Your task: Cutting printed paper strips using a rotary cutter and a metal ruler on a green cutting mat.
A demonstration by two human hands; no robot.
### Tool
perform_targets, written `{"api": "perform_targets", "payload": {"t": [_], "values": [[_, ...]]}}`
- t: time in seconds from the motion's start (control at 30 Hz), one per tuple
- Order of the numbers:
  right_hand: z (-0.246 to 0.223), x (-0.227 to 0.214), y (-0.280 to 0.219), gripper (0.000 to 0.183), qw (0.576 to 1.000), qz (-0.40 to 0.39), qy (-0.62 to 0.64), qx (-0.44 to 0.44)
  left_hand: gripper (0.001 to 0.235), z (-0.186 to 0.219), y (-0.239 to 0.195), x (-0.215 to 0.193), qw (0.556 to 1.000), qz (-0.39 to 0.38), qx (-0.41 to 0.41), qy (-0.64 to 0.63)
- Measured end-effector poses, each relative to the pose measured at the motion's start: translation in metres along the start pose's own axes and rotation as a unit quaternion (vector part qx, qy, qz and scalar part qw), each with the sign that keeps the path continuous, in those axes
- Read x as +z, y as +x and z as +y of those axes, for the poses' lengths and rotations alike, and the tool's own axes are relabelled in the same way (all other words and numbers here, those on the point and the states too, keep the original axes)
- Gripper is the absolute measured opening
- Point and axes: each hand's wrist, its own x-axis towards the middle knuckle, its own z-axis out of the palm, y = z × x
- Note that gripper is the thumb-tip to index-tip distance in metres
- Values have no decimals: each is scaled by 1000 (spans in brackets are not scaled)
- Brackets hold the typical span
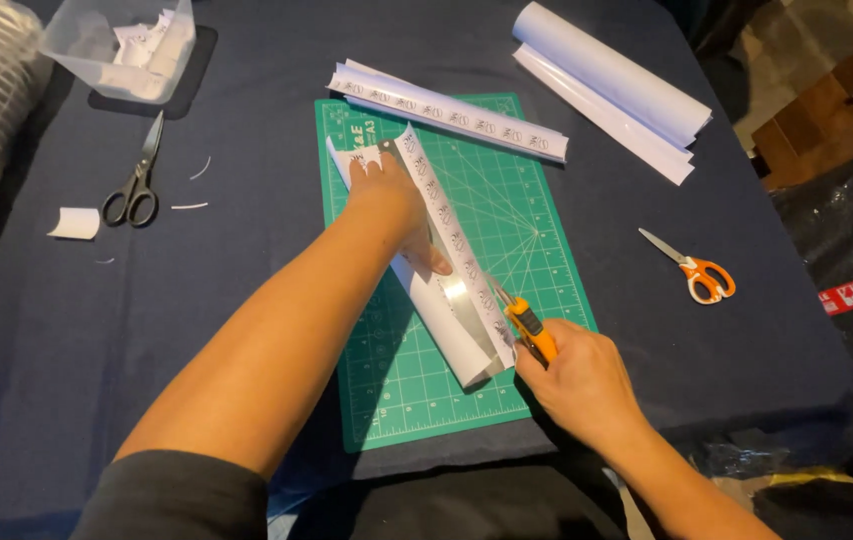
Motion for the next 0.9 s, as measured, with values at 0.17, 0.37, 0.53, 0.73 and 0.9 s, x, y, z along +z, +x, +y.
{"api": "perform_targets", "payload": {"t": [0.17, 0.37, 0.53, 0.73, 0.9], "values": [[6, 3, 1, 38, 997, 13, -75, 22, 157, 0, 25, 11, 985, -125, -29, 118], [3, -8, 3, 40, 997, 40, -64, 28, 158, -1, 24, 8, 985, -131, -28, 108], [-9, -27, 7, 45, 997, 35, -24, 62, 158, 0, 22, 7, 984, -134, -26, 113], [-2, -17, 5, 47, 998, -1, -14, 63, 147, -1, 19, 4, 984, -140, -12, 113], [-5, -7, 2, 47, 995, -38, 56, 80, 158, -3, 26, 11, 986, -130, -23, 103]]}}
